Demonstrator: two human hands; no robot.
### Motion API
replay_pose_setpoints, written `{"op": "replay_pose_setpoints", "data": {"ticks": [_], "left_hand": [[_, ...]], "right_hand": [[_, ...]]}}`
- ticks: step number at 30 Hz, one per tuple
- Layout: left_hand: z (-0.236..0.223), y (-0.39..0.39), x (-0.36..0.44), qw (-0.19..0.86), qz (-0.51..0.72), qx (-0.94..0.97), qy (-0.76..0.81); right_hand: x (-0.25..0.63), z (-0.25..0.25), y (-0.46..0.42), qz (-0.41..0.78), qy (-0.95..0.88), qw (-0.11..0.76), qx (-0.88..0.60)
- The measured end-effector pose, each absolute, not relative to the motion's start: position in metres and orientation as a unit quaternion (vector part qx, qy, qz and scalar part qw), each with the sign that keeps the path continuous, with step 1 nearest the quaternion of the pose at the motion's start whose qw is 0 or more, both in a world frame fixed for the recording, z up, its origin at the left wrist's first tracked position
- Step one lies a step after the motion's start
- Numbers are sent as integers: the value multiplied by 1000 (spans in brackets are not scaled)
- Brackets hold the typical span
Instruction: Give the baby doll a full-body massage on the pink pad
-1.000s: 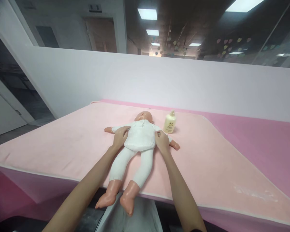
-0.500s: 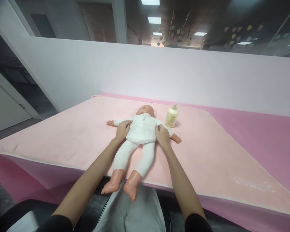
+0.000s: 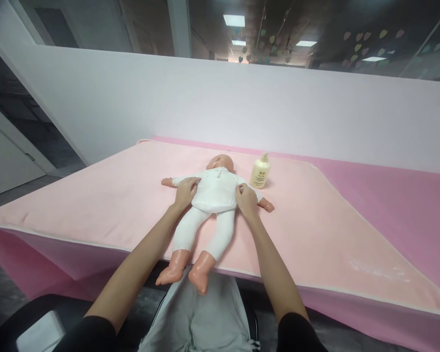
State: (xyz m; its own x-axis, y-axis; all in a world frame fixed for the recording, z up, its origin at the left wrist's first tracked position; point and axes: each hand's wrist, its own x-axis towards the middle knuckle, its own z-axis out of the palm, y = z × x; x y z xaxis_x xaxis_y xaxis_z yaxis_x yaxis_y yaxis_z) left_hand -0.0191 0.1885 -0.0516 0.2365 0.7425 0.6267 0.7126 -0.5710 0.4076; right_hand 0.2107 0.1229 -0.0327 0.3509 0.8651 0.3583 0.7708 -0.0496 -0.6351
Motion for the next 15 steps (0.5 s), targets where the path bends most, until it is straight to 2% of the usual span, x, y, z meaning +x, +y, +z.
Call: {"op": "replay_pose_setpoints", "data": {"ticks": [4,8,10,12,15], "left_hand": [[-41,175,-15,24,429,797,425],[-35,163,-10,56,436,805,399],[-35,161,-6,88,450,799,389],[-34,160,-2,154,482,776,377],[-30,159,3,317,500,734,332]], "right_hand": [[203,-16,108,65,-644,435,-625],[207,2,92,278,-756,352,-477],[212,5,90,338,-751,335,-458],[214,3,92,350,-729,356,-468],[214,-3,95,353,-714,382,-469]]}}
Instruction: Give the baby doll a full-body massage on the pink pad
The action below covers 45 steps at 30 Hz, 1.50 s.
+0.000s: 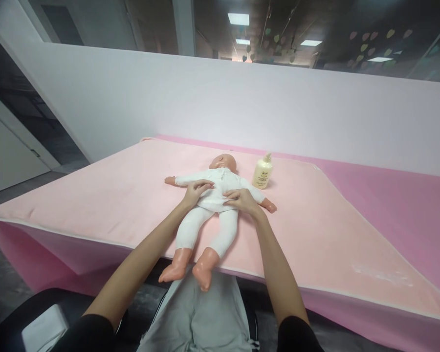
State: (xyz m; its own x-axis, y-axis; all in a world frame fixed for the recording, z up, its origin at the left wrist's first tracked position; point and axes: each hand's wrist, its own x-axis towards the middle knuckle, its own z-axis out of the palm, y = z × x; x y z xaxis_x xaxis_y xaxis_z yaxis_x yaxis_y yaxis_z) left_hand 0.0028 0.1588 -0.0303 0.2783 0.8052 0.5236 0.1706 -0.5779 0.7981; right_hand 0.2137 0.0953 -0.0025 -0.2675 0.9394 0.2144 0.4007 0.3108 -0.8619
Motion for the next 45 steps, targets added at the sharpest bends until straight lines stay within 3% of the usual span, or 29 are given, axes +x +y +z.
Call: {"op": "replay_pose_setpoints", "data": {"ticks": [3,8,11,14,20,23,26,33,40,45], "left_hand": [[-23,156,1,414,430,750,287],[-21,157,-6,402,345,784,324],[-25,161,-5,402,358,766,351],[-27,163,-3,406,364,763,348],[-24,162,0,447,368,749,323],[-28,169,5,475,461,667,342],[-34,176,8,409,557,604,397],[-35,176,-3,327,378,779,379],[-36,189,9,291,379,774,415],[-43,190,10,316,424,767,364]], "right_hand": [[213,-4,95,353,-725,377,-457],[214,0,96,374,-725,364,-449],[213,-3,103,365,-664,478,-445],[212,-15,113,274,-598,567,-495],[209,-44,130,237,-671,461,-530],[206,-47,137,220,-650,467,-558],[203,-45,139,203,-642,472,-569],[200,-44,137,196,-649,486,-552],[201,-48,142,140,-600,608,-501],[204,-53,147,157,-651,505,-544]]}}
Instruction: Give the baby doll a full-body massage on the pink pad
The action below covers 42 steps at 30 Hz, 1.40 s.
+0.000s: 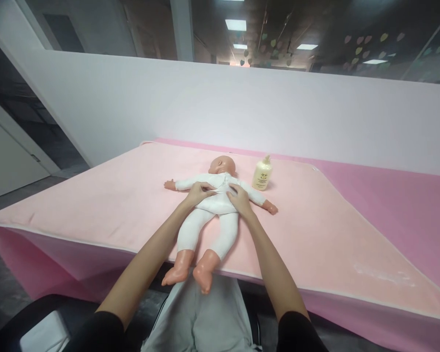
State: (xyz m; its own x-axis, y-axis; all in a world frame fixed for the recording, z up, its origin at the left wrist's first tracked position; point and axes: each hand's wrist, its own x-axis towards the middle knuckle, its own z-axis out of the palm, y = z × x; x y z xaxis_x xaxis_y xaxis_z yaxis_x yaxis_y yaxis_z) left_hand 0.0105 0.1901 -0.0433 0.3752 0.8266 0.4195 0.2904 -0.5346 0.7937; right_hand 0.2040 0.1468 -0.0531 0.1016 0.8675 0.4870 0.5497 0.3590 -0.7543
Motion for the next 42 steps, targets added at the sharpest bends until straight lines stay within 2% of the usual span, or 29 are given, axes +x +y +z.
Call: {"op": "replay_pose_setpoints", "data": {"ticks": [7,12,18,21,24,27,29,36,42], "left_hand": [[-26,173,8,141,349,846,378],[-17,172,15,114,417,804,409],[-16,192,28,135,340,814,451],[-15,199,35,112,310,804,494],[-17,200,37,99,313,795,510],[-23,200,34,122,343,784,503],[-27,201,31,147,367,775,492],[-37,208,29,217,424,753,453],[-42,210,29,246,454,736,437]], "right_hand": [[196,-46,161,111,-665,406,-617],[192,-48,162,75,-660,412,-624],[193,-51,162,88,-652,417,-627],[193,-50,161,118,-653,427,-614],[192,-45,159,140,-625,515,-569],[189,-42,157,69,-591,599,-535],[185,-43,159,33,-607,586,-536],[187,-55,179,43,-691,420,-587],[188,-46,190,69,-605,436,-663]]}}
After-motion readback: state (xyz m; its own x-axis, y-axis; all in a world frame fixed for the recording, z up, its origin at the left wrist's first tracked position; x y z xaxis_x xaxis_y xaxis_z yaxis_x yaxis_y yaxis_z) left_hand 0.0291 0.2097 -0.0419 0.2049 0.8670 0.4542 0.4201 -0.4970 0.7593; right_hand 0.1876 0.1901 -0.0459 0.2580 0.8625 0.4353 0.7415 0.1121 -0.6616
